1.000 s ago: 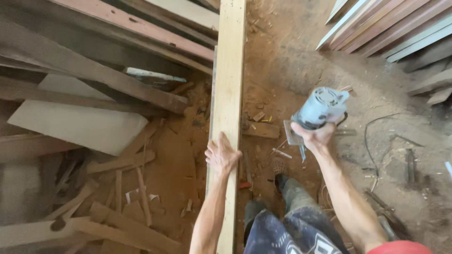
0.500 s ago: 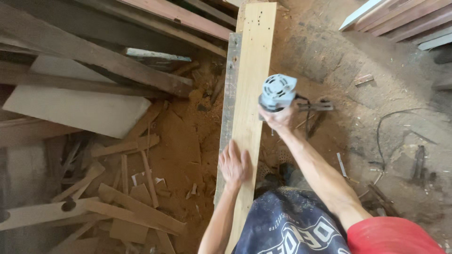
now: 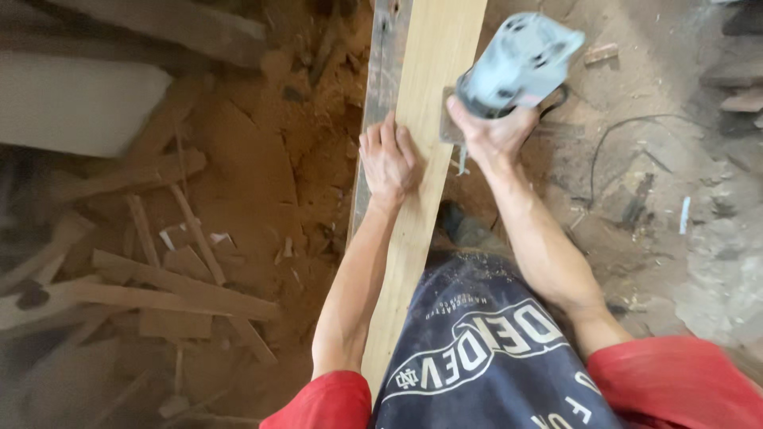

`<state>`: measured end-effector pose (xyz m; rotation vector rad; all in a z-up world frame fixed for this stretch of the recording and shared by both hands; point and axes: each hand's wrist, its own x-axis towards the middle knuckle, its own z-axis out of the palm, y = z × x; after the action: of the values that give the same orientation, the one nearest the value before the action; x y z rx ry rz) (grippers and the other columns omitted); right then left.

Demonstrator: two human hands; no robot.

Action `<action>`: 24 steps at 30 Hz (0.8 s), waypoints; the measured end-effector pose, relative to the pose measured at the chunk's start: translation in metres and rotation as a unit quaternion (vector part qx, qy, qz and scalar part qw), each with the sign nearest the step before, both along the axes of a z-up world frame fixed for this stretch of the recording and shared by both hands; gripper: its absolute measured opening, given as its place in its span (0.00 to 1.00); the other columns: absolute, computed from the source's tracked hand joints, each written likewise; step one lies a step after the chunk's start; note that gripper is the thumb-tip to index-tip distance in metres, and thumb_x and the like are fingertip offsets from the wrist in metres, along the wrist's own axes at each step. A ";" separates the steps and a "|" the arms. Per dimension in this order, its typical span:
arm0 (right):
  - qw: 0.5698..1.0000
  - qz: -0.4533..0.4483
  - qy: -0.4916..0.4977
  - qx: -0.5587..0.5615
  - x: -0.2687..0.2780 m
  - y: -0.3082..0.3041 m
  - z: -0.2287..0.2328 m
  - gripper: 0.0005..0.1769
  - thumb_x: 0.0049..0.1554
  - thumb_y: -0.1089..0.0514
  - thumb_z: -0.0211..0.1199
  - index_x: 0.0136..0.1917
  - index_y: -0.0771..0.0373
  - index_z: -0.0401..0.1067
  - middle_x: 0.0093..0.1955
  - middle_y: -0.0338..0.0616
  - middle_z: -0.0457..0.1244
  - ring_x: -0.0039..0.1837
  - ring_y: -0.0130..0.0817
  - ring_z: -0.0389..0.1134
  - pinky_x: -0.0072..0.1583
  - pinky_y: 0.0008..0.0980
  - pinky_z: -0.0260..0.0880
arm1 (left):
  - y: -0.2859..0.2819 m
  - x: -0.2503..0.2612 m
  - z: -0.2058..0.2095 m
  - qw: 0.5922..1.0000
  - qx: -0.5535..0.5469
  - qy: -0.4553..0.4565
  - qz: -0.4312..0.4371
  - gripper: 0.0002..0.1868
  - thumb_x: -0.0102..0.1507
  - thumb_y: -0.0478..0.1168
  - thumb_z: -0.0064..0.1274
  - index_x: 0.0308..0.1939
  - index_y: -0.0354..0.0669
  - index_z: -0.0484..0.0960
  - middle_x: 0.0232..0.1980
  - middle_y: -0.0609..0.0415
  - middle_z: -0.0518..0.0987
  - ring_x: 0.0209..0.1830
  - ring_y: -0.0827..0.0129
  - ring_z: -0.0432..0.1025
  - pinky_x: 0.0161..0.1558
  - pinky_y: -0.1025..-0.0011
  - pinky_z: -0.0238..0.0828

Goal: The person uses a handheld router to cut a groove along the edge of a long wooden plank. They adjust the router's fence and depth, then guide the tool along the wood to create a continuous channel.

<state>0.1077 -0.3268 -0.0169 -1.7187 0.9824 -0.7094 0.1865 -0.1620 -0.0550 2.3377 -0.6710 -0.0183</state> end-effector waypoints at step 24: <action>0.982 -0.030 -0.160 -0.100 0.007 0.015 -0.081 0.57 0.42 0.65 0.84 0.75 0.70 0.51 0.67 0.53 0.61 0.66 0.43 0.67 0.71 0.45 0.70 | -0.053 0.048 -0.013 1.000 0.008 -0.012 0.001 0.19 0.69 0.44 0.45 0.60 0.43 0.81 0.50 0.48 0.79 0.49 0.51 0.72 0.52 0.55 0.71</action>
<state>0.1148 -0.3114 -0.0977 -1.6823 0.7605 -1.1174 0.2340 -0.2147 -0.0680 2.3567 -0.6822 0.0044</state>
